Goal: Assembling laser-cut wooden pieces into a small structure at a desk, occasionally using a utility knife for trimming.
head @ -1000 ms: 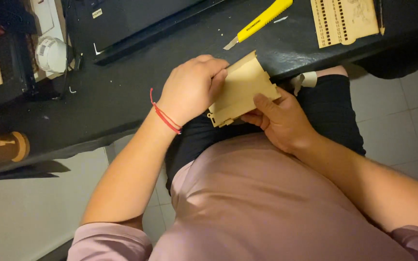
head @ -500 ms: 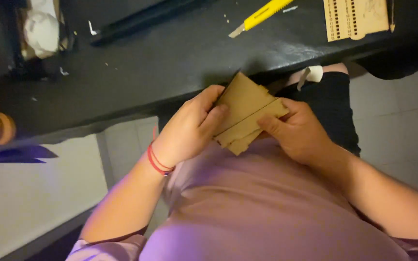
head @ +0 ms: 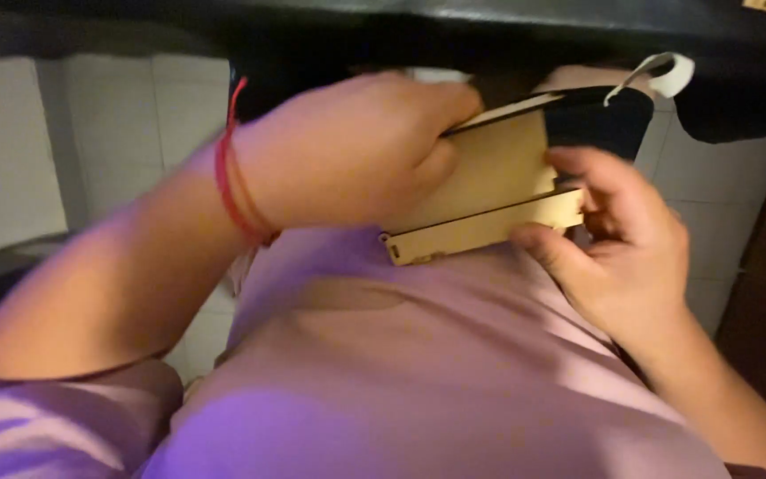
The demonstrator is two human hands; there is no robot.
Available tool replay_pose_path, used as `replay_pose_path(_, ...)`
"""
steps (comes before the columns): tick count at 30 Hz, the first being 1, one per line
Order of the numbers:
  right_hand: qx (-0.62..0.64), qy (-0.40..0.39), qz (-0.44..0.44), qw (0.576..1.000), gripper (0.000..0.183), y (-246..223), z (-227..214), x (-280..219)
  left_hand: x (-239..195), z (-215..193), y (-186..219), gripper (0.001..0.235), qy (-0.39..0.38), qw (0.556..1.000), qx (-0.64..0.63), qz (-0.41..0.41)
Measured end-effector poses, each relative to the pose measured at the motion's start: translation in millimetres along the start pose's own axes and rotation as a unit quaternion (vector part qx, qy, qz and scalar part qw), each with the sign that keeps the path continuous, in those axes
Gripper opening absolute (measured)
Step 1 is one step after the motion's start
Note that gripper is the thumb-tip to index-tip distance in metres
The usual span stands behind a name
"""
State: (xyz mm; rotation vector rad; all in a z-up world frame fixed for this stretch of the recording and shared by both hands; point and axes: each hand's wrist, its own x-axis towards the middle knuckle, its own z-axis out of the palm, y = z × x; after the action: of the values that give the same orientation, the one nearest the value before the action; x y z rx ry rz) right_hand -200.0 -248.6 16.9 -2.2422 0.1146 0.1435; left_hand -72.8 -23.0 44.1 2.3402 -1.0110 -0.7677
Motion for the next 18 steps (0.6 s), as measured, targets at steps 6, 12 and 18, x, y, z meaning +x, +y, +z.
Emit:
replay_pose_path(6, -0.078, -0.064, -0.181, 0.978, 0.027, -14.2, -17.1, 18.3, 25.4, 4.3, -24.8, 0.033, -0.037, 0.996, -0.081, 0.023)
replay_pose_path(12, -0.066, -0.122, -0.183, 0.973, 0.023, -20.3, -21.7, 28.5, 28.7, 4.1, -38.0, 0.018, -0.104, 0.991, -0.083, -0.025)
replay_pose_path(18, -0.069, -0.107, -0.211, 0.969, 0.025, -26.7, -19.7, 29.7, 32.9, -2.2, -33.1, 0.021, -0.135, 0.986, -0.079, -0.053)
